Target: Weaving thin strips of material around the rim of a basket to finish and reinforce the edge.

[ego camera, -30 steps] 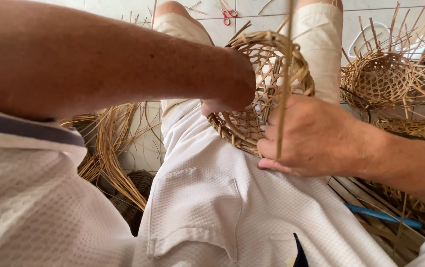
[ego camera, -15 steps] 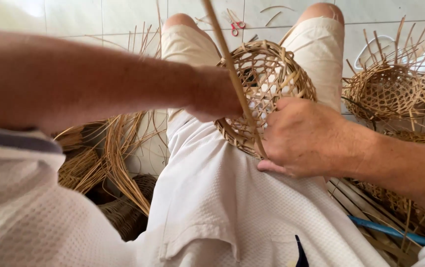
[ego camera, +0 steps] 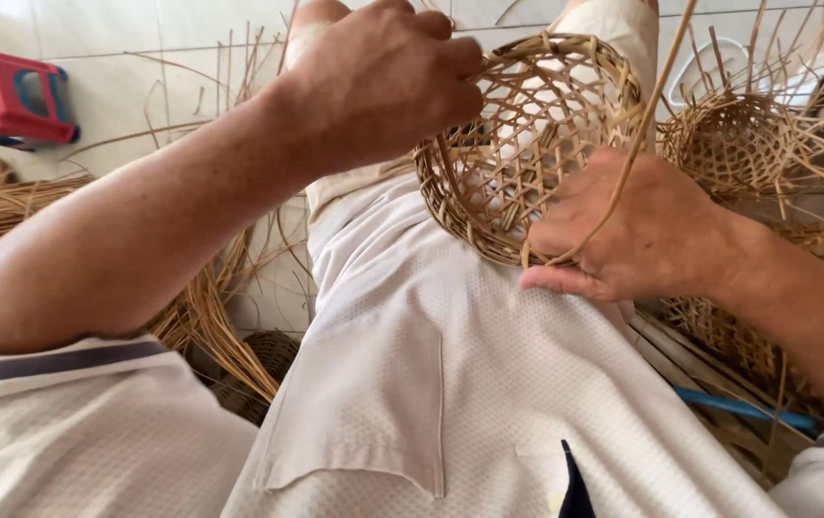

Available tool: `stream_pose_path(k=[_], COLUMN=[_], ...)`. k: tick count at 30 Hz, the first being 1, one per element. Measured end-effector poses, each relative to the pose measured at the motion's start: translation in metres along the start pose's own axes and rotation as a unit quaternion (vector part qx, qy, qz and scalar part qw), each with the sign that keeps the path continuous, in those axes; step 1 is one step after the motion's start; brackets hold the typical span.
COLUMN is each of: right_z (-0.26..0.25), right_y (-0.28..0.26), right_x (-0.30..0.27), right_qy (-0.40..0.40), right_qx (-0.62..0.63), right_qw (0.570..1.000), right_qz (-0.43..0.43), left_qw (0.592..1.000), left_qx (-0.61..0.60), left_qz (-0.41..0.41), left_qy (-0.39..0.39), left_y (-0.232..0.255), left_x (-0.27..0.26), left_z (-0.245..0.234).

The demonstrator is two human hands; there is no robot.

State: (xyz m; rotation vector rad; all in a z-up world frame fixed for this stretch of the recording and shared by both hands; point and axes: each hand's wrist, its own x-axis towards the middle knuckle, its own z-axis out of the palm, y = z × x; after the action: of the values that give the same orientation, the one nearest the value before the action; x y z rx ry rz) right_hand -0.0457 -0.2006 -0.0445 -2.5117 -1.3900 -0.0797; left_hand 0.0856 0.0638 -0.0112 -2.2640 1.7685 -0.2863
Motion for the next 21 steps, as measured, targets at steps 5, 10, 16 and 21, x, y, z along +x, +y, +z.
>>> stream_pose_path(k=[5, 10, 16, 21], right_z=[0.001, 0.002, -0.012, -0.015], right_y=[0.009, 0.014, 0.016, 0.011], right_x=[0.001, 0.006, 0.014, 0.016], right_qy=[-0.019, -0.009, -0.021, -0.004], right_qx=[0.002, 0.089, 0.134, 0.191], right_qw=[1.000, 0.996, 0.989, 0.978], right_qz=[-0.001, 0.016, 0.052, 0.084], left_qw=[0.980, 0.943, 0.839, 0.862], left_qx=[-0.097, -0.285, -0.463, -0.414], left_qz=[-0.103, -0.082, -0.140, -0.159], left_qy=[-0.138, 0.151, 0.247, 0.245], left_y=[0.018, 0.085, 0.124, 0.122], left_x=[-0.009, -0.034, -0.018, -0.019], left_z=[-0.011, 0.005, -0.001, 0.019])
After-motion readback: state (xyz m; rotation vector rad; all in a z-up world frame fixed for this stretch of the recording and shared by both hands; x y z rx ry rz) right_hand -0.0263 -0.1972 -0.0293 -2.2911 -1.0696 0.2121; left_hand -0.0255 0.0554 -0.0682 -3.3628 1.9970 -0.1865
